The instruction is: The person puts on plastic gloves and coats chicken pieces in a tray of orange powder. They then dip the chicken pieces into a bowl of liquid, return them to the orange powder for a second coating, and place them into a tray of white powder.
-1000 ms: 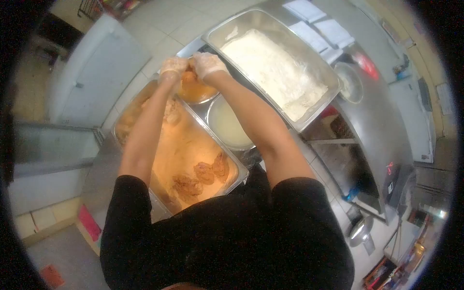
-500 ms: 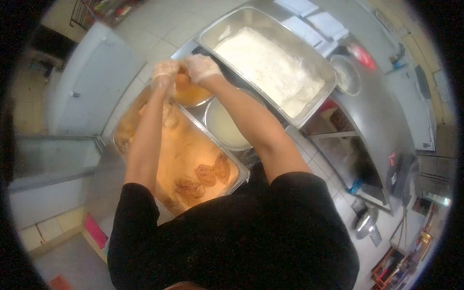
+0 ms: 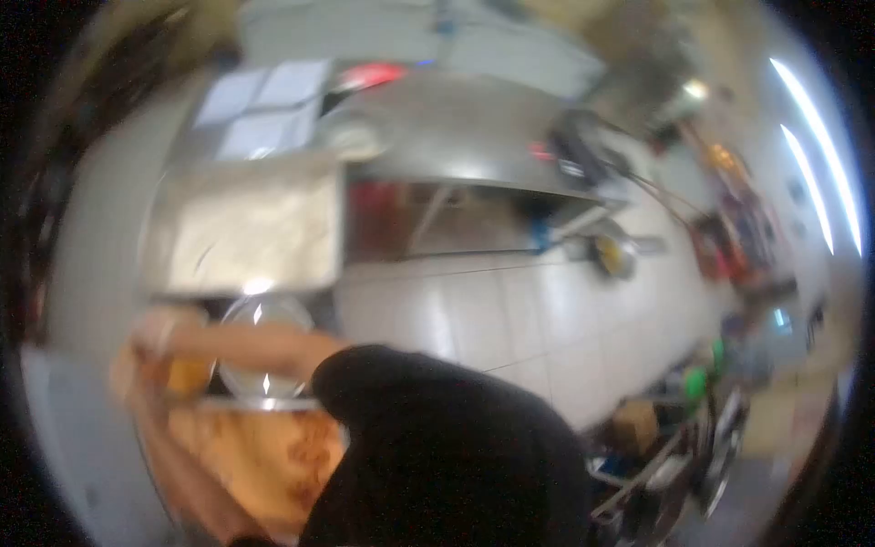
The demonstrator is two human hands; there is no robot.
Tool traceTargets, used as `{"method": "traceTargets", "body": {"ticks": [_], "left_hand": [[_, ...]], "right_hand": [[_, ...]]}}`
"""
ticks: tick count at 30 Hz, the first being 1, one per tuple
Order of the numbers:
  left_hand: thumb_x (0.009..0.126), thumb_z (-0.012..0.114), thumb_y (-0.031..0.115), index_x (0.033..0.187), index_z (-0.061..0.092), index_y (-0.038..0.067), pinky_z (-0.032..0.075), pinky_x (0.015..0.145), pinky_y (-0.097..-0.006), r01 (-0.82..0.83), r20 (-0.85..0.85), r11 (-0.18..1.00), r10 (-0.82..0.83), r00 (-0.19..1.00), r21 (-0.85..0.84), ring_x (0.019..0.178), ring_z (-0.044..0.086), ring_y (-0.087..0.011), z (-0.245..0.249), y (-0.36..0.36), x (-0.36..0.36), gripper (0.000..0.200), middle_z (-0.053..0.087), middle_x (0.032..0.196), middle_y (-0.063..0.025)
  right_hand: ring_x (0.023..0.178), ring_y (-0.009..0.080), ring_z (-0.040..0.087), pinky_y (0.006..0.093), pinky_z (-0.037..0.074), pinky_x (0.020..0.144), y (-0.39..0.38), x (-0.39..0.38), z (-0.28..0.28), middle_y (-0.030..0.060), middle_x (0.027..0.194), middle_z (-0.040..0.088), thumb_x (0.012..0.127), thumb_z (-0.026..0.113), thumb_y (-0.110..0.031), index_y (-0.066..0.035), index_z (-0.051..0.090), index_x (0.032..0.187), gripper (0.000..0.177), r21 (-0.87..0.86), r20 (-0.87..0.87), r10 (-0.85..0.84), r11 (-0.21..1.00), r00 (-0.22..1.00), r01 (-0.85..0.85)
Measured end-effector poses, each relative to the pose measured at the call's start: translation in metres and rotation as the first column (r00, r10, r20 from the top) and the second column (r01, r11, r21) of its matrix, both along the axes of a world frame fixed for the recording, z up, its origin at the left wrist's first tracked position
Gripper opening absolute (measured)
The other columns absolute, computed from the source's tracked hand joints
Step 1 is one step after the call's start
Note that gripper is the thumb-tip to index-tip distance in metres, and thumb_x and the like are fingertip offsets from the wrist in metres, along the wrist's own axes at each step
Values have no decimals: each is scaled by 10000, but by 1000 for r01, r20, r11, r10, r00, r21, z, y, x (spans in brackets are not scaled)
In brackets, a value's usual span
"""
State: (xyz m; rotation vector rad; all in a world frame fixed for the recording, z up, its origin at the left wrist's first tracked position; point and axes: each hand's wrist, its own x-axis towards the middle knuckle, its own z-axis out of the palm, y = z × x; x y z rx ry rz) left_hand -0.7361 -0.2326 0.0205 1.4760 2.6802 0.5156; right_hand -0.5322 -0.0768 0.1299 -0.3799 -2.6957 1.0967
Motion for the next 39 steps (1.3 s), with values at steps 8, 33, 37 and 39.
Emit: {"method": "traceTargets", "body": {"ticks": [8, 33, 37, 39], "left_hand": [[935, 713, 235, 1159, 734, -37, 564, 784, -349, -139, 494, 934, -45, 868, 330, 865, 708, -245, -57, 7, -55, 353, 759, 1020, -105], [921, 708, 187, 1165, 759, 0, 562, 853, -365, -164, 511, 877, -104, 854, 452, 956, 718, -245, -29, -2, -38, 312, 764, 1099, -121], [924, 703, 180, 1160, 762, -2, 560, 859, -367, -35, 398, 891, -166, 902, 452, 956, 715, -235, -34, 2, -42, 304, 763, 1092, -115], [911, 723, 153, 1157, 760, -18, 559, 874, -369, 139, 127, 959, -174, 976, 248, 976, 711, -224, -3, 7, -22, 302, 759, 1098, -111]], "right_hand": [[926, 331, 772, 421, 603, 827, 3, 2, -6, 131, 956, 798, 742, 801, -160, -162, 847, 892, 157, -61, -8, -160, 985, 987, 159], [899, 351, 770, 435, 597, 803, 0, 0, -4, 194, 905, 778, 808, 745, -159, -70, 821, 881, 138, 80, -189, -151, 982, 970, 169], [897, 353, 769, 433, 597, 810, 5, 6, -13, 204, 900, 775, 814, 736, -159, -80, 827, 889, 142, 20, -109, -127, 991, 986, 130], [899, 352, 770, 435, 598, 812, 4, 22, 8, 203, 905, 776, 819, 736, -164, -82, 830, 895, 146, 1, -62, -112, 994, 992, 112]]}}
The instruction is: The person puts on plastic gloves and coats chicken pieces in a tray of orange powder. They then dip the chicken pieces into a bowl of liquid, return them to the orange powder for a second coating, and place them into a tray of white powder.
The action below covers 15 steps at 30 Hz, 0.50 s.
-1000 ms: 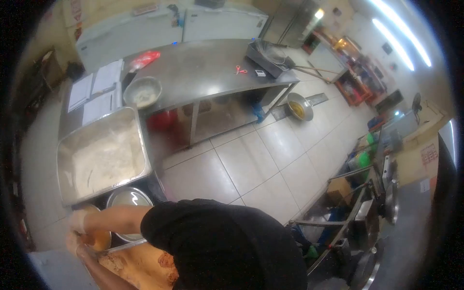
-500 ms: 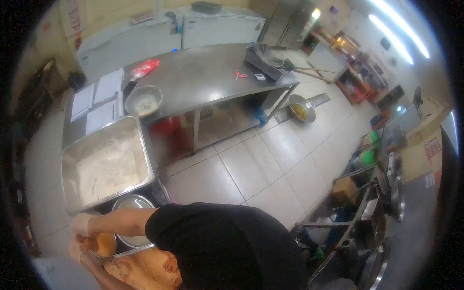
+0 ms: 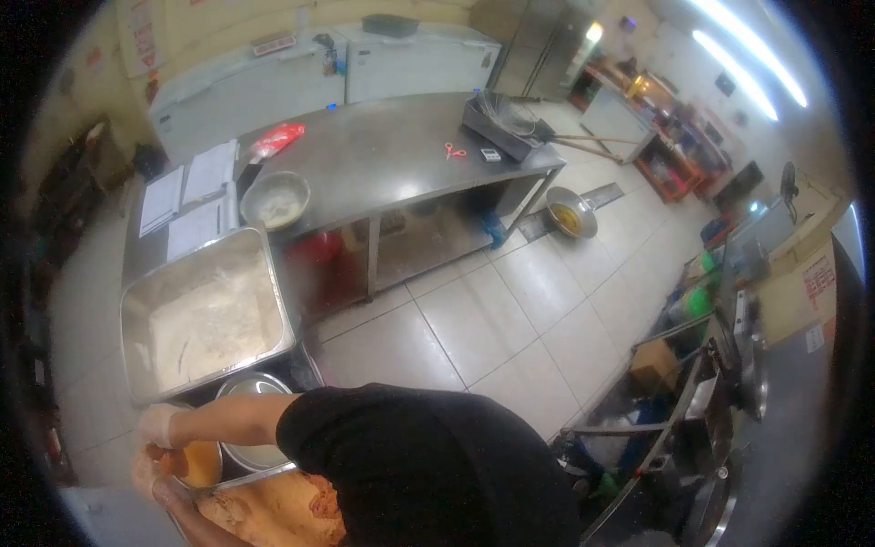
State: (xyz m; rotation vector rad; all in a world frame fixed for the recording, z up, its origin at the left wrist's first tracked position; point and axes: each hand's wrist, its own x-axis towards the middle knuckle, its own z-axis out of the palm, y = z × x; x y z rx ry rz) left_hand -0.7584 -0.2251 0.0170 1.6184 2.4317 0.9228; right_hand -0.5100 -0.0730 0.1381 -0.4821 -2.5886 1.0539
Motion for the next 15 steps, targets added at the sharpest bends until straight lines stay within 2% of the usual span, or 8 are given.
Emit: {"method": "traceTargets", "body": {"ticks": [2, 4, 7, 9, 11, 12, 13, 15], "left_hand": [[916, 730, 184, 1141, 765, -16, 559, 883, -370, -194, 384, 965, 114, 916, 176, 990, 707, -231, 43, 1, 44, 304, 756, 1063, -114], [917, 728, 192, 1136, 765, -19, 560, 877, -370, -167, 391, 969, 85, 917, 181, 985, 708, -233, 38, 7, 38, 306, 755, 1060, -117], [919, 725, 213, 1121, 765, -29, 561, 861, -369, -119, 412, 975, 33, 911, 186, 972, 709, -237, 16, 0, 24, 317, 752, 1051, -123], [920, 724, 220, 1116, 765, -32, 561, 855, -368, -105, 412, 975, 17, 911, 193, 967, 709, -239, -5, 3, 3, 322, 751, 1048, -125], [914, 723, 231, 1088, 764, -46, 562, 823, -373, -325, 688, 919, 89, 720, 222, 939, 708, -243, -37, 0, -16, 330, 750, 1031, -128], [914, 723, 231, 1088, 764, -46, 562, 823, -373, -325, 683, 920, 93, 724, 219, 939, 708, -243, -27, -1, -18, 330, 750, 1031, -128], [917, 712, 213, 1076, 760, -55, 564, 812, -369, -266, 589, 960, 167, 791, 84, 926, 706, -241, -6, 4, -10, 315, 747, 1019, -129], [919, 702, 195, 1065, 756, -63, 565, 801, -365, -232, 495, 972, 226, 839, -50, 913, 705, -240, -1, 5, 17, 301, 745, 1007, -131]], "right_hand": [[901, 351, 770, 436, 598, 815, -1, 0, 4, 202, 910, 776, 824, 737, -169, -83, 833, 901, 150, -30, 43, 22, 999, 999, -20], [899, 353, 771, 438, 601, 806, 2, -10, -4, 203, 905, 774, 819, 743, -178, -75, 832, 903, 160, 189, -90, -57, 979, 994, 73], [892, 357, 771, 438, 604, 789, 3, -11, -6, 198, 897, 774, 807, 746, -169, -64, 826, 895, 158, 153, 2, 44, 987, 999, -44], [889, 356, 771, 435, 604, 786, 3, -13, -4, 201, 896, 774, 796, 750, -161, -61, 824, 891, 157, 99, -6, 13, 995, 1000, -12], [887, 355, 772, 432, 605, 783, -1, -8, -2, 204, 895, 773, 785, 754, -154, -57, 822, 887, 156, 41, 0, -1, 999, 1000, 1], [889, 355, 772, 433, 603, 783, -1, -11, -9, 200, 891, 774, 787, 759, -158, -57, 822, 886, 154, 78, 3, -3, 997, 1000, 3], [890, 355, 772, 433, 602, 782, -1, -10, -8, 197, 887, 774, 789, 763, -162, -57, 822, 884, 153, 118, 7, -8, 993, 1000, 8], [884, 358, 771, 434, 602, 779, 5, 0, 1, 199, 874, 770, 784, 772, -174, -53, 820, 878, 160, 104, 25, 14, 994, 1000, -17]]}}
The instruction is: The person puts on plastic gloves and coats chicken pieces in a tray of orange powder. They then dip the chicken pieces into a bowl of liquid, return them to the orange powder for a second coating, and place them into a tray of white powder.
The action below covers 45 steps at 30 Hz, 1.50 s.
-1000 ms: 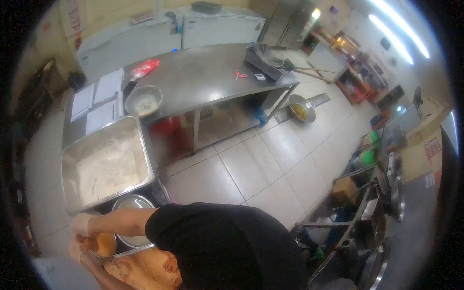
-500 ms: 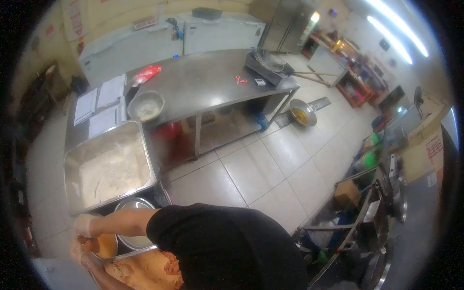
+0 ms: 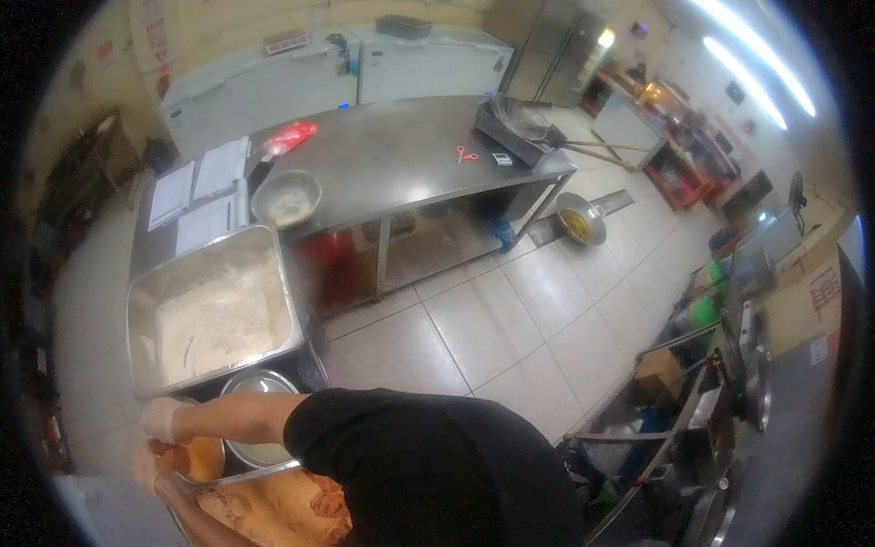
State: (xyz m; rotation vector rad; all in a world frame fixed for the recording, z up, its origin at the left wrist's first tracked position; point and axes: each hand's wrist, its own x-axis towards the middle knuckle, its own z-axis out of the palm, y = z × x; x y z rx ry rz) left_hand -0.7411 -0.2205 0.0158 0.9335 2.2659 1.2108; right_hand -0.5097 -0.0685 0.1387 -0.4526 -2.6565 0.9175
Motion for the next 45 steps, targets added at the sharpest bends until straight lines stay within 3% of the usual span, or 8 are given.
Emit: {"method": "traceTargets", "body": {"ticks": [3, 9, 11, 15, 26, 29, 37, 45], "left_hand": [[933, 678, 173, 1043, 763, -45, 563, 800, -353, -53, 15, 933, 51, 999, 356, 907, 703, -230, -3, -14, 5, 258, 748, 989, -116], [951, 669, 164, 1049, 764, -28, 560, 807, -344, -11, -7, 927, 14, 1000, 374, 917, 702, -222, 27, -12, 17, 236, 745, 1022, -104], [972, 668, 177, 1093, 749, -26, 551, 812, -348, -85, 159, 880, 12, 987, 467, 919, 692, -216, 48, -7, 61, 250, 738, 1034, -91], [993, 664, 181, 1140, 722, -34, 554, 816, -345, -34, 28, 930, 26, 999, 367, 925, 688, -211, 41, -4, 52, 267, 728, 1051, -93], [989, 683, 188, 1155, 710, -25, 555, 785, -342, -149, 153, 894, 92, 984, 423, 909, 679, -214, 2, -10, 5, 272, 719, 1087, -105], [986, 689, 190, 1154, 711, -23, 556, 774, -343, -177, 190, 888, 104, 976, 424, 907, 677, -215, -6, -12, 0, 271, 717, 1087, -105], [979, 706, 195, 1150, 712, -15, 557, 745, -344, -256, 298, 875, 136, 945, 412, 902, 672, -219, -31, -19, -28, 271, 712, 1089, -104], [921, 741, 230, 1065, 715, 12, 559, 721, -373, -184, 149, 919, 139, 979, 349, 864, 686, -232, -32, -21, -25, 262, 725, 1024, -109]], "right_hand": [[869, 365, 768, 438, 601, 773, -9, -17, -9, 202, 851, 763, 775, 785, -194, -52, 816, 869, 173, -7, -81, -52, 999, 995, 52], [843, 371, 766, 445, 603, 768, -9, -25, -18, 202, 847, 762, 786, 773, -196, -77, 812, 873, 152, 31, -147, -40, 998, 988, 45], [842, 372, 767, 445, 604, 767, -10, -20, -30, 198, 848, 763, 799, 767, -199, -86, 813, 876, 145, 39, -117, -83, 995, 990, 88], [843, 376, 767, 447, 607, 763, -8, -17, -25, 199, 843, 761, 813, 760, -203, -51, 801, 870, 168, -23, -126, -51, 999, 991, 48], [838, 366, 768, 445, 604, 751, -10, -31, -44, 194, 838, 762, 811, 759, -208, -42, 796, 861, 177, 72, -187, -90, 992, 978, 105], [833, 363, 767, 444, 604, 750, -12, -15, -16, 192, 834, 760, 790, 767, -204, -39, 788, 837, 173, 58, -115, -41, 997, 993, 48], [834, 367, 768, 440, 600, 746, -21, -33, -19, 202, 843, 766, 746, 774, -137, -59, 816, 854, 139, -42, -192, -106, 994, 976, 100], [839, 358, 774, 446, 609, 758, -18, -27, -30, 204, 865, 774, 722, 830, -199, -47, 821, 854, 201, -79, -126, -94, 993, 988, 85]]}}
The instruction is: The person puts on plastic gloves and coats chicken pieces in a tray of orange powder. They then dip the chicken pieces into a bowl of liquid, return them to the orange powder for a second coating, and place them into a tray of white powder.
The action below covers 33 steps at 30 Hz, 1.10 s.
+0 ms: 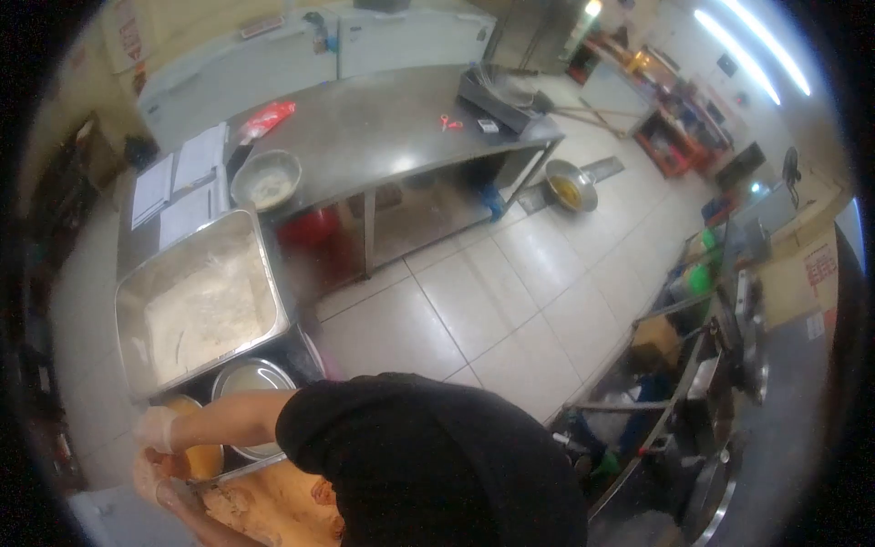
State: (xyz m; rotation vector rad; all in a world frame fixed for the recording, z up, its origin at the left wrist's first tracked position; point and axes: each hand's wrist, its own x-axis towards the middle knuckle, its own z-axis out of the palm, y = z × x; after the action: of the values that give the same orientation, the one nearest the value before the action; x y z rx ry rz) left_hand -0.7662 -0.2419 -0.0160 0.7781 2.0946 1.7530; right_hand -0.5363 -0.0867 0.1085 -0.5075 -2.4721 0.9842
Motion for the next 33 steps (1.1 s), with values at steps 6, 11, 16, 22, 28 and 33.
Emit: {"method": "traceTargets", "body": {"ticks": [6, 11, 16, 22, 28, 33], "left_hand": [[876, 772, 283, 997, 713, 47, 549, 695, -409, 33, -244, 971, -92, 965, -236, 839, 697, -252, 16, 9, 7, 272, 733, 976, -114], [837, 799, 327, 941, 711, 76, 540, 673, -440, -217, -648, 665, -511, 565, -714, 818, 707, -269, 111, 24, 105, 285, 740, 935, -117], [935, 641, 232, 885, 777, 93, 565, 734, -436, -350, -776, 726, -396, 491, -592, 809, 730, -350, 153, 15, 126, 201, 764, 874, -172], [904, 619, 303, 911, 837, 127, 582, 857, -421, -319, -565, 636, -226, 794, -703, 945, 754, -331, 134, 21, 89, 280, 779, 1042, -180], [858, 641, 332, 916, 821, 124, 574, 857, -432, -293, -510, 668, -150, 847, -684, 967, 739, -351, 133, 23, 93, 281, 775, 1034, -173], [919, 638, 342, 902, 783, 118, 594, 839, -378, -435, -846, 733, -382, 373, -522, 897, 741, -302, 144, 0, 103, 267, 761, 945, -172]], "right_hand": [[853, 367, 771, 440, 605, 769, -5, -5, 0, 201, 910, 781, 730, 801, -203, -74, 833, 885, 205, -2, 35, 19, 1000, 999, -19], [908, 290, 767, 441, 607, 813, 8, -19, -30, 122, 1002, 802, 810, 779, -280, -168, 832, 1015, 239, 40, 103, 203, 977, 974, -208], [1056, 352, 743, 462, 595, 922, 10, -15, 15, 176, 1107, 770, 922, 696, -199, -131, 791, 1065, 184, 166, 270, 268, 933, 925, -319], [1101, 390, 699, 500, 557, 951, 11, -42, -21, 230, 1144, 721, 982, 624, -204, -53, 713, 1101, 211, 224, 134, 156, 957, 979, -184], [1174, 376, 658, 467, 541, 990, 10, -25, 5, 198, 1235, 673, 958, 670, -171, -71, 693, 1155, 222, 307, 287, 187, 911, 940, -275], [945, 444, 701, 533, 558, 841, 15, -42, -23, 262, 984, 710, 1053, 449, -243, -42, 683, 1077, 309, 398, -39, 229, 897, 973, -195]]}}
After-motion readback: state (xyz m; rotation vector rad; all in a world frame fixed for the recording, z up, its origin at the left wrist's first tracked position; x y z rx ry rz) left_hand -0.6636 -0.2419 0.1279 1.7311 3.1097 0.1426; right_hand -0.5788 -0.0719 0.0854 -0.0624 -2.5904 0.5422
